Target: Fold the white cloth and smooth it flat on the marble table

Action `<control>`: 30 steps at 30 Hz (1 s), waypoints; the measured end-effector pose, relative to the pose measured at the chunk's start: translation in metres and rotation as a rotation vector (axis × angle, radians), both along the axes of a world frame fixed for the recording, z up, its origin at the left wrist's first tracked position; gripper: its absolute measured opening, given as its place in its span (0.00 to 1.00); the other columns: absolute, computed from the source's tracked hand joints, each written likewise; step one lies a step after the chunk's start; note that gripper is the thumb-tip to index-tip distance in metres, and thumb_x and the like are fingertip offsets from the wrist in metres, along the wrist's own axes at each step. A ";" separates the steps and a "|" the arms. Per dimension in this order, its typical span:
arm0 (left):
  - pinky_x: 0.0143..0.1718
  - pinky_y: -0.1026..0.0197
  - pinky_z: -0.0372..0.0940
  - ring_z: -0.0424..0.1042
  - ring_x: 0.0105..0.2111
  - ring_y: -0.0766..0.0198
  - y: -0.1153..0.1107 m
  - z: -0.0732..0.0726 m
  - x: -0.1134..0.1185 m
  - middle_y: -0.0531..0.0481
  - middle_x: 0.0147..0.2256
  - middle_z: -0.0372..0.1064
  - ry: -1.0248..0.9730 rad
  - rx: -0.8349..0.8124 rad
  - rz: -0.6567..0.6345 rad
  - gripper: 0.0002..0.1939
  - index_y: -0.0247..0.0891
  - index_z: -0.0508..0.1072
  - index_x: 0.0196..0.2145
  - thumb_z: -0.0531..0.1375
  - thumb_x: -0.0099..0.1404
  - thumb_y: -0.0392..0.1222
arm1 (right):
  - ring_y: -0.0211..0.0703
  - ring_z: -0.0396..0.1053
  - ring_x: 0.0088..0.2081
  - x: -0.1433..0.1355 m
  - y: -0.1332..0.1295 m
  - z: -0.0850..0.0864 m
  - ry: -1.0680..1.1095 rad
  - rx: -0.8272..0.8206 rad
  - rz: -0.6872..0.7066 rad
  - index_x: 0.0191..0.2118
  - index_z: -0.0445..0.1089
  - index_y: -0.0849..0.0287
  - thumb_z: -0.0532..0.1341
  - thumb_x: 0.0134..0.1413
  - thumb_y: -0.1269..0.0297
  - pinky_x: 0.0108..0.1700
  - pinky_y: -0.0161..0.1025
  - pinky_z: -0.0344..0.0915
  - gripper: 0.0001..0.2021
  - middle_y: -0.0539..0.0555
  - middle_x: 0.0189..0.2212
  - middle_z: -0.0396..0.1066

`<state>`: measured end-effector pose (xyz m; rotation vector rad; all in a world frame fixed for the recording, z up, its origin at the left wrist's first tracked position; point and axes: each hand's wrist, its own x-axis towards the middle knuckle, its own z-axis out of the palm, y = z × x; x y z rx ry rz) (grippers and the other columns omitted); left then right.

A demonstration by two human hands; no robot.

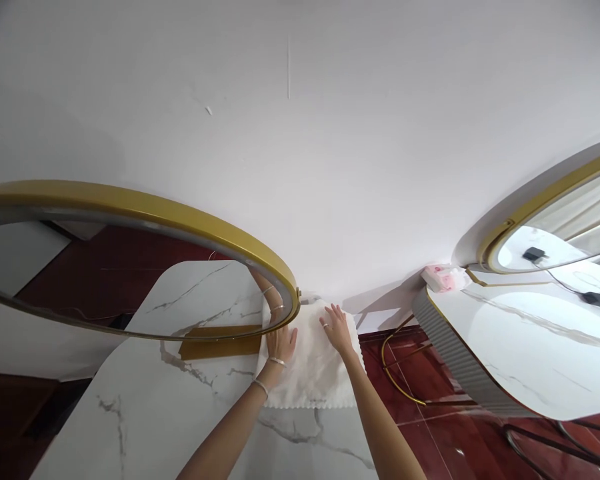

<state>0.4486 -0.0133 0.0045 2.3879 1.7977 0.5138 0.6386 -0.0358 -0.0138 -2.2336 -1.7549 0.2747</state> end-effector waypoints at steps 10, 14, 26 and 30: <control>0.63 0.45 0.49 0.47 0.65 0.52 -0.201 -0.061 -0.080 0.56 0.65 0.48 0.085 0.077 -0.077 0.40 0.55 0.41 0.65 0.57 0.61 0.49 | 0.52 0.46 0.66 -0.050 -0.214 -0.032 -0.267 0.255 0.120 0.69 0.34 0.52 0.49 0.60 0.48 0.64 0.53 0.44 0.36 0.54 0.66 0.47; 0.62 0.43 0.51 0.49 0.64 0.50 -0.223 -0.071 -0.085 0.56 0.64 0.50 0.073 0.096 -0.058 0.42 0.56 0.41 0.65 0.58 0.58 0.49 | 0.52 0.48 0.65 -0.053 -0.235 -0.034 -0.324 0.302 0.117 0.69 0.34 0.52 0.50 0.58 0.46 0.63 0.53 0.43 0.38 0.55 0.65 0.50; 0.62 0.44 0.50 0.46 0.65 0.52 -0.090 -0.024 -0.023 0.48 0.67 0.44 -0.045 0.091 -0.079 0.30 0.49 0.53 0.64 0.54 0.65 0.48 | 0.50 0.40 0.67 -0.010 -0.096 -0.027 -0.305 0.207 0.064 0.66 0.48 0.61 0.42 0.63 0.48 0.64 0.53 0.41 0.31 0.59 0.66 0.48; 0.62 0.46 0.49 0.46 0.65 0.53 -0.114 -0.029 -0.034 0.50 0.67 0.40 -0.024 0.118 -0.088 0.30 0.51 0.50 0.65 0.52 0.66 0.47 | 0.50 0.38 0.67 -0.022 -0.125 -0.026 -0.309 0.261 0.057 0.68 0.41 0.60 0.42 0.63 0.49 0.65 0.54 0.40 0.32 0.58 0.66 0.46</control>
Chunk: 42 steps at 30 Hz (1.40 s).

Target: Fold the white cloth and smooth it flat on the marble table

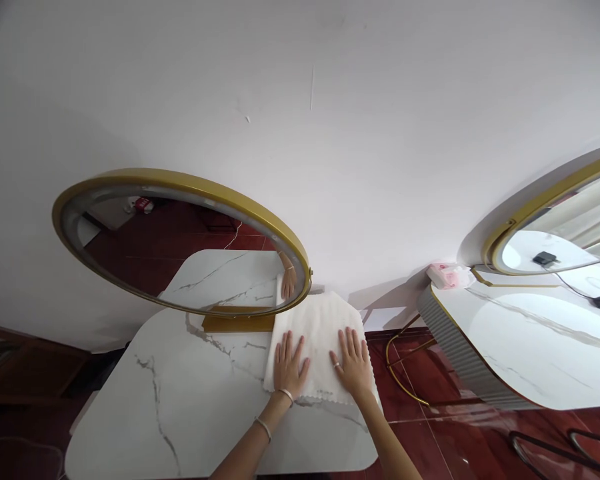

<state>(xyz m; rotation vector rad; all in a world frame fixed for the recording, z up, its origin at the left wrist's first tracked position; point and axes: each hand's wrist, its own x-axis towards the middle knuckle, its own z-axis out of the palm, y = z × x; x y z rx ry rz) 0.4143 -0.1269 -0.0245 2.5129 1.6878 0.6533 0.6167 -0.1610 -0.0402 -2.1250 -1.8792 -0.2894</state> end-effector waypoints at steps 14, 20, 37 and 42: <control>0.56 0.49 0.60 0.59 0.58 0.54 -0.059 0.008 -0.043 0.48 0.58 0.60 -0.013 -0.099 0.049 0.18 0.48 0.71 0.51 0.51 0.66 0.41 | 0.55 0.67 0.50 -0.035 -0.070 -0.001 0.283 0.216 -0.014 0.58 0.62 0.57 0.44 0.63 0.48 0.51 0.52 0.62 0.26 0.61 0.50 0.70; 0.61 0.42 0.52 0.41 0.66 0.48 -0.010 0.008 -0.042 0.50 0.68 0.36 -0.009 -0.012 -0.113 0.29 0.51 0.55 0.63 0.55 0.65 0.47 | 0.53 0.57 0.60 -0.033 -0.014 0.002 0.214 0.214 -0.074 0.63 0.55 0.61 0.42 0.64 0.48 0.58 0.50 0.56 0.30 0.62 0.57 0.62; 0.59 0.40 0.57 0.47 0.65 0.54 0.030 -0.014 -0.213 0.62 0.66 0.44 -0.073 0.048 -0.087 0.34 0.64 0.45 0.63 0.53 0.64 0.42 | 0.53 0.43 0.66 -0.214 0.019 -0.013 0.011 0.165 -0.154 0.69 0.32 0.55 0.47 0.63 0.53 0.63 0.53 0.48 0.34 0.59 0.67 0.43; 0.60 0.45 0.55 0.49 0.65 0.54 0.043 -0.021 -0.311 0.56 0.65 0.49 0.066 0.047 0.007 0.28 0.58 0.56 0.61 0.53 0.63 0.44 | 0.55 0.43 0.66 -0.312 0.035 -0.013 0.034 0.178 -0.109 0.69 0.31 0.56 0.48 0.63 0.54 0.64 0.54 0.44 0.35 0.59 0.67 0.43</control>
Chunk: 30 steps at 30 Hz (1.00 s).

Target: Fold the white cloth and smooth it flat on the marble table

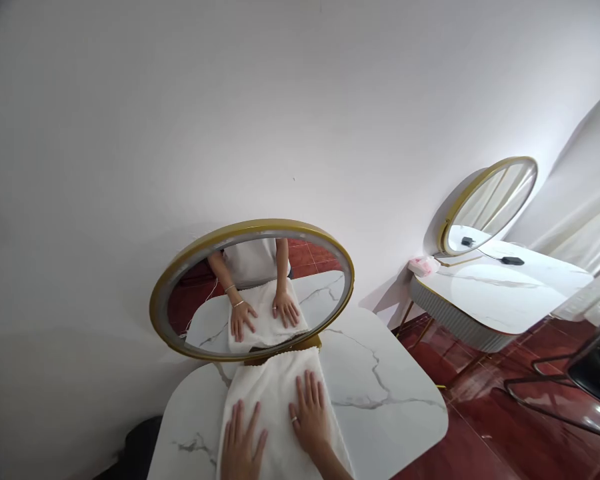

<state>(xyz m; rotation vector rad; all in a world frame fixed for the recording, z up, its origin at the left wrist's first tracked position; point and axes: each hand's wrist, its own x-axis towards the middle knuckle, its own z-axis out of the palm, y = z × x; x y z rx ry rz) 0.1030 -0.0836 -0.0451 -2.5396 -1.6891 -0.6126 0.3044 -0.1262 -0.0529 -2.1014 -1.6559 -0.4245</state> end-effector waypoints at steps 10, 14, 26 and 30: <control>0.62 0.44 0.48 0.45 0.65 0.49 -0.016 0.014 -0.008 0.45 0.65 0.49 0.062 -0.072 0.090 0.26 0.46 0.63 0.59 0.55 0.63 0.45 | 0.52 0.49 0.65 -0.008 0.001 0.005 -0.002 -0.038 0.108 0.68 0.37 0.52 0.49 0.63 0.53 0.63 0.52 0.45 0.32 0.57 0.66 0.47; 0.63 0.44 0.46 0.43 0.66 0.49 -0.029 0.017 0.048 0.45 0.66 0.46 0.016 -0.112 0.053 0.26 0.45 0.61 0.60 0.54 0.64 0.46 | 0.51 0.49 0.65 0.046 -0.013 0.004 -0.006 -0.047 0.078 0.68 0.39 0.52 0.48 0.64 0.53 0.63 0.51 0.46 0.31 0.57 0.66 0.48; 0.63 0.45 0.51 0.44 0.66 0.53 -0.028 0.020 0.089 0.51 0.67 0.42 -0.050 -0.183 -0.122 0.28 0.54 0.56 0.62 0.53 0.65 0.49 | 0.52 0.41 0.67 0.083 -0.036 0.003 0.003 -0.060 -0.110 0.69 0.29 0.53 0.45 0.64 0.53 0.64 0.54 0.44 0.33 0.56 0.68 0.38; 0.63 0.44 0.52 0.45 0.66 0.53 -0.025 0.022 0.054 0.54 0.68 0.38 -0.077 -0.146 -0.097 0.29 0.55 0.54 0.63 0.54 0.65 0.47 | 0.53 0.39 0.67 0.050 -0.026 0.002 0.004 -0.048 -0.068 0.69 0.28 0.55 0.44 0.64 0.54 0.64 0.55 0.43 0.33 0.57 0.68 0.36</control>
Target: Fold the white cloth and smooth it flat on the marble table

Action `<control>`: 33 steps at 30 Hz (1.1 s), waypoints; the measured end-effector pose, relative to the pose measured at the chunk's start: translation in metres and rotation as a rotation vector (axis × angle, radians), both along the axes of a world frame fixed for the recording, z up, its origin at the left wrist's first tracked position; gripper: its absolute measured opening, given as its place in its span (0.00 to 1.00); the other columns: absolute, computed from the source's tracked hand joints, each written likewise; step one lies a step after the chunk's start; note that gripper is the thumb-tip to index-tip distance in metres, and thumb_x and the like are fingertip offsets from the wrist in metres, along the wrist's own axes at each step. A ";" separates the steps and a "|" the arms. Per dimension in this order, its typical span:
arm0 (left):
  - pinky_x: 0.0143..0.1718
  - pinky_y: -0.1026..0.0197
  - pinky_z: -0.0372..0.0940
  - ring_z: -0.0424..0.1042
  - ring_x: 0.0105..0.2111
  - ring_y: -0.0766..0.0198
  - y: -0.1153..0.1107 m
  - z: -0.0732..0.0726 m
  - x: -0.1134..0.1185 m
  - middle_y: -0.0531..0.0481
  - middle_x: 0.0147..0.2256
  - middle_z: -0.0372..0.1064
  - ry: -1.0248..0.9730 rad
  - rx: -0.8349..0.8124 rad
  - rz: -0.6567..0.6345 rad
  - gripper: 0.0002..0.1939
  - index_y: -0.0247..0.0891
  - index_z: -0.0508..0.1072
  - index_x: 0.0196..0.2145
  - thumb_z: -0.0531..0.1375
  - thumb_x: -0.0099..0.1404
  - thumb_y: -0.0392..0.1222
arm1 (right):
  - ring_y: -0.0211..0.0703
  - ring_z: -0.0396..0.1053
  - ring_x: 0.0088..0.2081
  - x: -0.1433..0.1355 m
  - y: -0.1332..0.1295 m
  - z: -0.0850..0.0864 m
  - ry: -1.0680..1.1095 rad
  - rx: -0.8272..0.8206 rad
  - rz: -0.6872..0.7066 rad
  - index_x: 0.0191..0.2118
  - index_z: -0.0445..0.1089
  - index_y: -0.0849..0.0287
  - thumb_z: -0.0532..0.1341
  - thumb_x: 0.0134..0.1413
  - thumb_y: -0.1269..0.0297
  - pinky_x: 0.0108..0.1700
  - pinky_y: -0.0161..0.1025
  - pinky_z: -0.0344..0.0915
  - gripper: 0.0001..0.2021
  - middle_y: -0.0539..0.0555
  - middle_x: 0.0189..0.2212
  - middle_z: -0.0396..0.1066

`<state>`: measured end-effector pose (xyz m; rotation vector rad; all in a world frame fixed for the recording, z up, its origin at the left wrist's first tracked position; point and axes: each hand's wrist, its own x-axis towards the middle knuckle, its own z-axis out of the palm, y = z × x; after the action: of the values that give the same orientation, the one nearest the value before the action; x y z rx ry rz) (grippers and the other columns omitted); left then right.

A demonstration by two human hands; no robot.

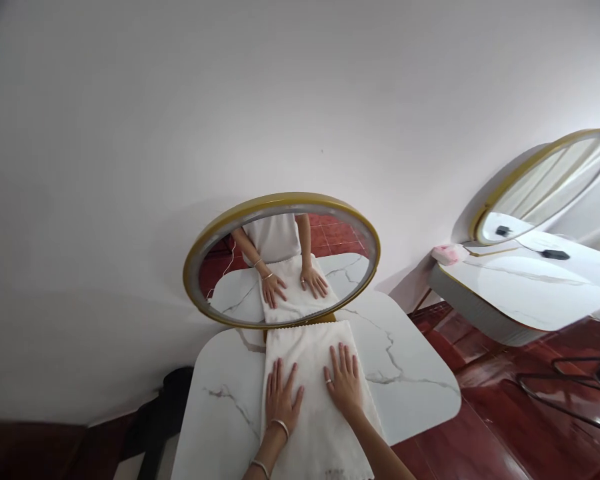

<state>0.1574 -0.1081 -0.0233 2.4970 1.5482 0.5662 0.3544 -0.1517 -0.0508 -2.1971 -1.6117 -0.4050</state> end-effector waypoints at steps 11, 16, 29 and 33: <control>0.62 0.46 0.51 0.45 0.66 0.51 0.006 0.011 -0.135 0.46 0.67 0.42 0.094 0.032 0.144 0.28 0.50 0.57 0.62 0.55 0.65 0.46 | 0.55 0.38 0.68 -0.137 0.035 0.008 0.068 -0.020 0.151 0.68 0.24 0.56 0.46 0.64 0.58 0.64 0.57 0.44 0.34 0.61 0.68 0.34; 0.62 0.44 0.49 0.50 0.63 0.52 0.011 0.017 -0.152 0.45 0.62 0.53 0.049 0.032 0.224 0.21 0.46 0.66 0.57 0.52 0.67 0.46 | 0.50 0.45 0.66 -0.164 0.039 0.012 0.083 -0.012 0.323 0.68 0.28 0.52 0.45 0.63 0.68 0.62 0.51 0.50 0.33 0.57 0.67 0.42; 0.65 0.40 0.41 0.35 0.67 0.47 0.103 0.026 -0.126 0.50 0.68 0.35 0.014 -0.115 0.286 0.27 0.48 0.57 0.62 0.53 0.66 0.49 | 0.56 0.40 0.66 -0.196 0.134 0.025 0.063 -0.098 0.448 0.66 0.48 0.64 0.47 0.63 0.61 0.62 0.55 0.46 0.27 0.66 0.66 0.45; 0.64 0.40 0.41 0.36 0.67 0.47 0.139 0.025 -0.123 0.47 0.67 0.39 0.001 -0.100 0.287 0.26 0.48 0.57 0.62 0.52 0.67 0.48 | 0.62 0.48 0.63 -0.192 0.177 0.029 0.036 -0.199 0.428 0.64 0.53 0.66 0.46 0.63 0.60 0.59 0.57 0.50 0.26 0.68 0.62 0.52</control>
<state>0.0346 0.0311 0.0018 2.2187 1.9002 0.5096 0.1620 0.0248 -0.0215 -1.8979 -2.1111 -0.0834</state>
